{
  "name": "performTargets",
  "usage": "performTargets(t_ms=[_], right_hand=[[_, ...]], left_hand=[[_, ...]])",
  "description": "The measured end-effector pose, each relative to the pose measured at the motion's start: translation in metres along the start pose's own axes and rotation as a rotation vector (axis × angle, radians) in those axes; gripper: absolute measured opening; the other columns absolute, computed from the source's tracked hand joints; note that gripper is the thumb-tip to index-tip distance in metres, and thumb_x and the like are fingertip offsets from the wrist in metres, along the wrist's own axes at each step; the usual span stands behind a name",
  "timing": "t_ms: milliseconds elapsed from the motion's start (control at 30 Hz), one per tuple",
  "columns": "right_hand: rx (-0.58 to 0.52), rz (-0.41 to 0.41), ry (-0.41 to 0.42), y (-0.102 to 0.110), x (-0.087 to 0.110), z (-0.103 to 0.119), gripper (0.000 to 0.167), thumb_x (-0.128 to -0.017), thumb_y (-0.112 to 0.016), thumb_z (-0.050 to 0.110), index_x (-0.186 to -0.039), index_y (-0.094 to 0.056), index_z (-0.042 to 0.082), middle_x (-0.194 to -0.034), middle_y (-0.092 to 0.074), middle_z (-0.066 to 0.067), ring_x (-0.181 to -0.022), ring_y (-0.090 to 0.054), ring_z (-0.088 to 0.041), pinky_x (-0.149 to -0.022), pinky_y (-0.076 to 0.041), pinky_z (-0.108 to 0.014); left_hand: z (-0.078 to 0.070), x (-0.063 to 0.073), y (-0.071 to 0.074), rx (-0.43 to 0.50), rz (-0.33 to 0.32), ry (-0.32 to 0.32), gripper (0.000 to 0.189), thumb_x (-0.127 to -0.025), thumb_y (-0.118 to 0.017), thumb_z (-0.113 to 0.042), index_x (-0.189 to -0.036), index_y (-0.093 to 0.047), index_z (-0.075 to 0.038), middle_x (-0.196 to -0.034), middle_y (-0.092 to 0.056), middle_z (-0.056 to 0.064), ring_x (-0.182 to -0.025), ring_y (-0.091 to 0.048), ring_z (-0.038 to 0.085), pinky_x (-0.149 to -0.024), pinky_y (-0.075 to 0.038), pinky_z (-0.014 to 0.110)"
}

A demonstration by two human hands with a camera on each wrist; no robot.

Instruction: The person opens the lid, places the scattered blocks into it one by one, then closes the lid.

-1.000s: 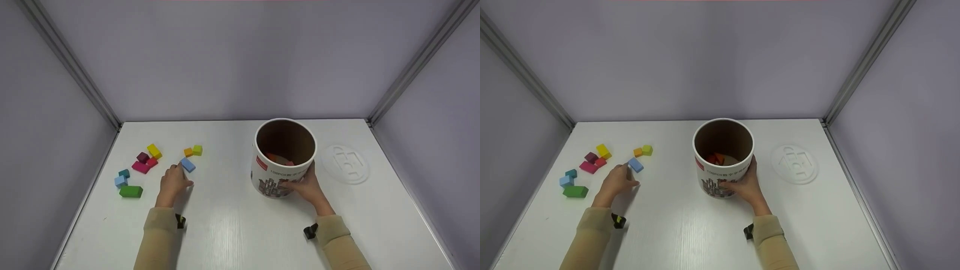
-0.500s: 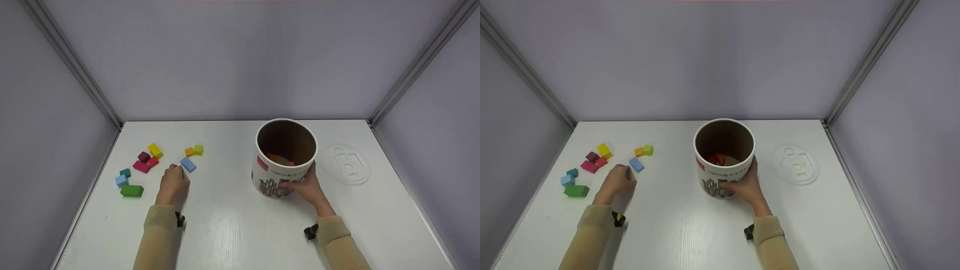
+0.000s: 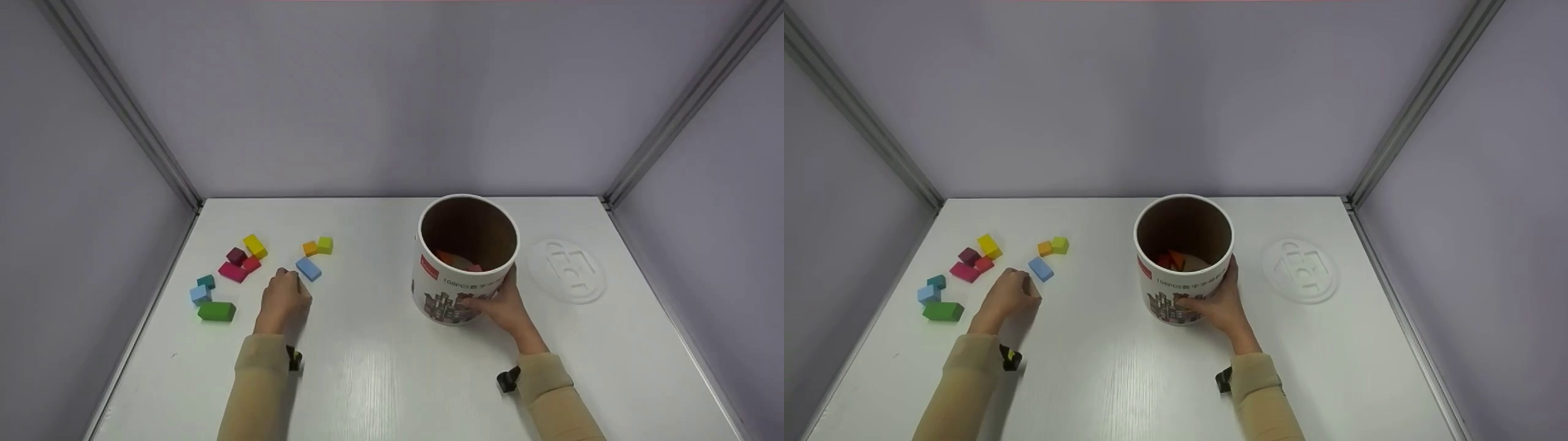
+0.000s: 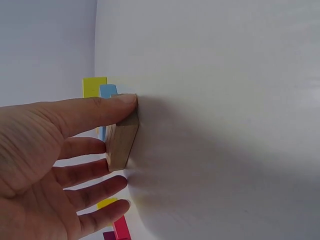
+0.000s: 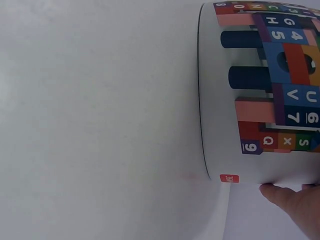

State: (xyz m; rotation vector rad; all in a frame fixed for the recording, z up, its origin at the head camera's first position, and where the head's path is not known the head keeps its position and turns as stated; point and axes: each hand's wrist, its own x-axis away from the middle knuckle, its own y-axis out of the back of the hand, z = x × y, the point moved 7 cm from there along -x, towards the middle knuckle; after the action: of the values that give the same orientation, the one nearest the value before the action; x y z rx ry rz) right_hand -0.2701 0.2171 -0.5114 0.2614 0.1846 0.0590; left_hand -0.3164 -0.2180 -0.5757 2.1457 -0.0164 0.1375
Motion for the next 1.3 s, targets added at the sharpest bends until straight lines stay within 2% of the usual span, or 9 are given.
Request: performTargets(t_ms=[200, 300, 433, 633, 833, 933, 1167, 1300], right_hand=[[-0.024, 0.008, 0.015, 0.001, -0.006, -0.025, 0.130, -0.065, -0.093, 0.010, -0.155, 0.002, 0.016, -0.152, -0.027, -0.019, -0.142, -0.024, -0.036, -0.117, -0.014, -0.046], [-0.021, -0.004, 0.013, 0.002, -0.008, -0.036, 0.132, -0.064, -0.094, 0.013, -0.155, 0.001, 0.022, -0.153, -0.026, -0.016, -0.143, -0.024, -0.032, -0.118, -0.013, -0.045], [-0.003, -0.019, 0.008, 0.003, -0.009, -0.038, 0.131, -0.063, -0.095, 0.018, -0.155, -0.001, 0.026, -0.153, -0.027, -0.012, -0.143, -0.025, -0.027, -0.117, -0.015, -0.043], [0.016, -0.027, 0.000, 0.004, -0.008, -0.038, 0.131, -0.062, -0.095, 0.024, -0.154, -0.002, 0.027, -0.153, -0.027, -0.010, -0.143, -0.025, -0.025, -0.117, -0.016, -0.044], [0.012, -0.025, 0.001, 0.004, -0.007, -0.038, 0.131, -0.063, -0.095, 0.021, -0.155, -0.002, 0.027, -0.154, -0.026, -0.009, -0.143, -0.025, -0.025, -0.117, -0.016, -0.043], [0.008, -0.020, 0.010, 0.004, -0.008, -0.037, 0.130, -0.064, -0.094, 0.020, -0.155, -0.002, 0.027, -0.154, -0.026, -0.010, -0.143, -0.025, -0.026, -0.117, -0.015, -0.043], [-0.060, 0.000, 0.026, 0.002, -0.008, -0.037, 0.130, -0.064, -0.092, 0.006, -0.155, 0.000, 0.019, -0.150, -0.029, -0.018, -0.141, -0.026, -0.034, -0.117, -0.014, -0.047], [-0.039, -0.004, 0.021, 0.002, -0.007, -0.033, 0.128, -0.065, -0.093, 0.012, -0.154, -0.002, 0.020, -0.150, -0.030, -0.019, -0.141, -0.027, -0.033, -0.117, -0.015, -0.046]], left_hand=[[0.003, 0.003, 0.000, 0.073, 0.023, 0.045, 0.028, -0.095, -0.048, -0.007, -0.114, -0.058, 0.010, -0.104, -0.050, 0.018, -0.095, -0.052, 0.034, -0.101, -0.043, 0.052], [0.004, 0.001, 0.003, 0.110, 0.031, 0.071, 0.028, -0.089, -0.058, -0.008, -0.112, -0.058, 0.009, -0.106, -0.049, 0.018, -0.095, -0.050, 0.033, -0.100, -0.044, 0.051], [-0.001, -0.003, 0.010, 0.097, -0.008, 0.041, 0.040, -0.081, -0.071, -0.013, -0.110, -0.060, 0.011, -0.109, -0.051, 0.022, -0.094, -0.052, 0.034, -0.095, -0.047, 0.051], [-0.023, -0.001, 0.025, 0.092, -0.120, -0.042, 0.061, -0.077, -0.079, -0.022, -0.121, -0.057, 0.015, -0.116, -0.052, 0.029, -0.101, -0.057, 0.040, -0.095, -0.047, 0.053], [-0.056, 0.009, 0.040, 0.159, -0.184, -0.106, 0.062, -0.079, -0.081, -0.028, -0.121, -0.057, 0.012, -0.114, -0.052, 0.022, -0.101, -0.058, 0.034, -0.093, -0.050, 0.047], [-0.073, 0.014, 0.048, 0.190, -0.235, -0.165, 0.062, -0.080, -0.081, -0.030, -0.122, -0.058, 0.010, -0.113, -0.052, 0.019, -0.101, -0.058, 0.032, -0.093, -0.050, 0.045], [-0.120, 0.032, 0.067, 0.251, -0.417, -0.390, 0.057, -0.078, -0.084, -0.027, -0.117, -0.061, 0.007, -0.112, -0.056, 0.018, -0.098, -0.060, 0.032, -0.087, -0.054, 0.041], [-0.148, 0.043, 0.074, 0.283, -0.487, -0.527, 0.055, -0.077, -0.085, -0.025, -0.117, -0.062, 0.005, -0.114, -0.057, 0.018, -0.100, -0.060, 0.030, -0.086, -0.055, 0.040]])
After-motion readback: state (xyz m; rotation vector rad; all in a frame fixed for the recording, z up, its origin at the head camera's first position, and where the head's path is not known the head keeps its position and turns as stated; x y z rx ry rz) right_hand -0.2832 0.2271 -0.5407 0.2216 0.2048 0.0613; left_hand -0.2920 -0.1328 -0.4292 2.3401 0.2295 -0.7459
